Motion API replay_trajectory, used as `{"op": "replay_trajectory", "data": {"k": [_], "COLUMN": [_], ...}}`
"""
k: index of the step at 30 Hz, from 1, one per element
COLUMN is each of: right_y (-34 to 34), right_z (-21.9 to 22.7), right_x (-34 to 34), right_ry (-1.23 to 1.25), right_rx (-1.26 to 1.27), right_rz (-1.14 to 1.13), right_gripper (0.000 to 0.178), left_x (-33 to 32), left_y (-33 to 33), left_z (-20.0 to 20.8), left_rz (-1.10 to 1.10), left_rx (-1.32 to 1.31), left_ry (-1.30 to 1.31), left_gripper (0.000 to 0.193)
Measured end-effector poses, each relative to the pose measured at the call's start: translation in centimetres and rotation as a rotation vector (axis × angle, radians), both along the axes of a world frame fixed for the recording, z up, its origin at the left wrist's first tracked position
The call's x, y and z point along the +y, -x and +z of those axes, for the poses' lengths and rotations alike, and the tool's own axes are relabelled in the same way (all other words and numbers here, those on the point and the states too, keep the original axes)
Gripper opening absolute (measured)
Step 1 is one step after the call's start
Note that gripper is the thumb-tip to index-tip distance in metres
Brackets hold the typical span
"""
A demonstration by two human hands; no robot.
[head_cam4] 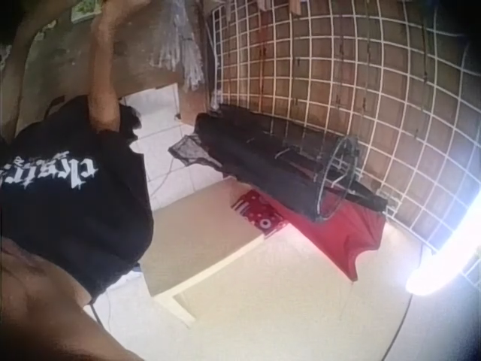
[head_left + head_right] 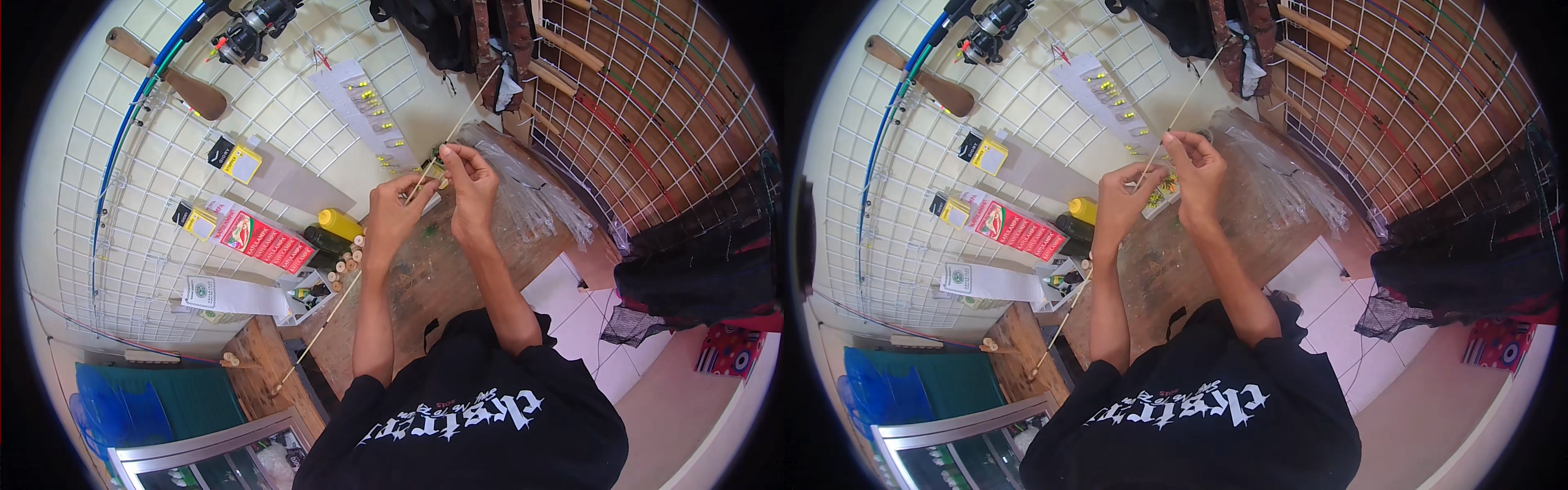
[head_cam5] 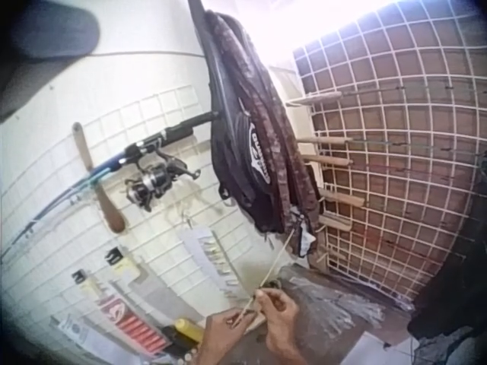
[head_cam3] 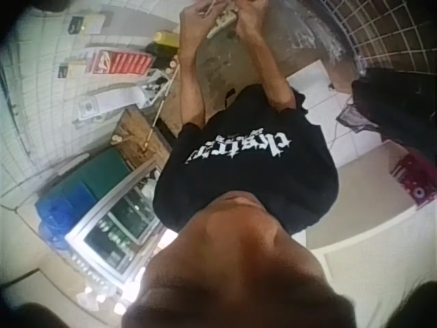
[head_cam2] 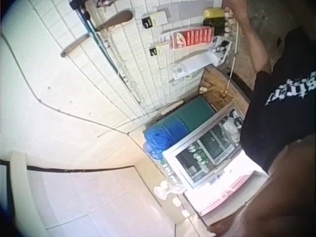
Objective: Assemble a fishing rod by attaching line guides or components to the rod blank.
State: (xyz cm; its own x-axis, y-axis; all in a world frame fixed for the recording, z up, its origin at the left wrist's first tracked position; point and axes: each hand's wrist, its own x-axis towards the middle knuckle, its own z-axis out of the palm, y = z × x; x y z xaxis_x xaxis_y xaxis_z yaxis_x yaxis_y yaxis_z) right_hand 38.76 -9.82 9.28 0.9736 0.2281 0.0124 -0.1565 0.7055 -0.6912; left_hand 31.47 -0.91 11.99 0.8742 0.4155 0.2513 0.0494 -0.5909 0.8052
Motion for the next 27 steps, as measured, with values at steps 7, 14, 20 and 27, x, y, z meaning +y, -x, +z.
{"op": "replay_trajectory", "data": {"k": [7,14,20,27], "right_y": [-0.3,-0.6,-1.4,-2.8], "right_z": [-0.2,-0.7,-1.6,-0.5], "right_x": [0.0,0.4,0.6,-0.4], "right_ry": [0.051,0.049,0.029,-0.101], "right_rx": [-0.006,-0.052,-0.063,-0.012], "right_rz": [-0.025,-0.013,0.012,0.020], "right_gripper": [0.014,0.016,0.012,0.014], "left_x": [-0.3,0.9,0.7,0.3], "left_y": [0.1,0.1,0.0,0.0], "left_z": [0.2,-1.1,-1.4,-0.8], "left_rz": [0.011,-0.051,-0.028,0.040], "left_rx": [0.222,0.121,0.090,0.028], "left_ry": [-0.012,0.113,0.106,0.052], "left_gripper": [0.020,0.023,0.024,0.025]}}
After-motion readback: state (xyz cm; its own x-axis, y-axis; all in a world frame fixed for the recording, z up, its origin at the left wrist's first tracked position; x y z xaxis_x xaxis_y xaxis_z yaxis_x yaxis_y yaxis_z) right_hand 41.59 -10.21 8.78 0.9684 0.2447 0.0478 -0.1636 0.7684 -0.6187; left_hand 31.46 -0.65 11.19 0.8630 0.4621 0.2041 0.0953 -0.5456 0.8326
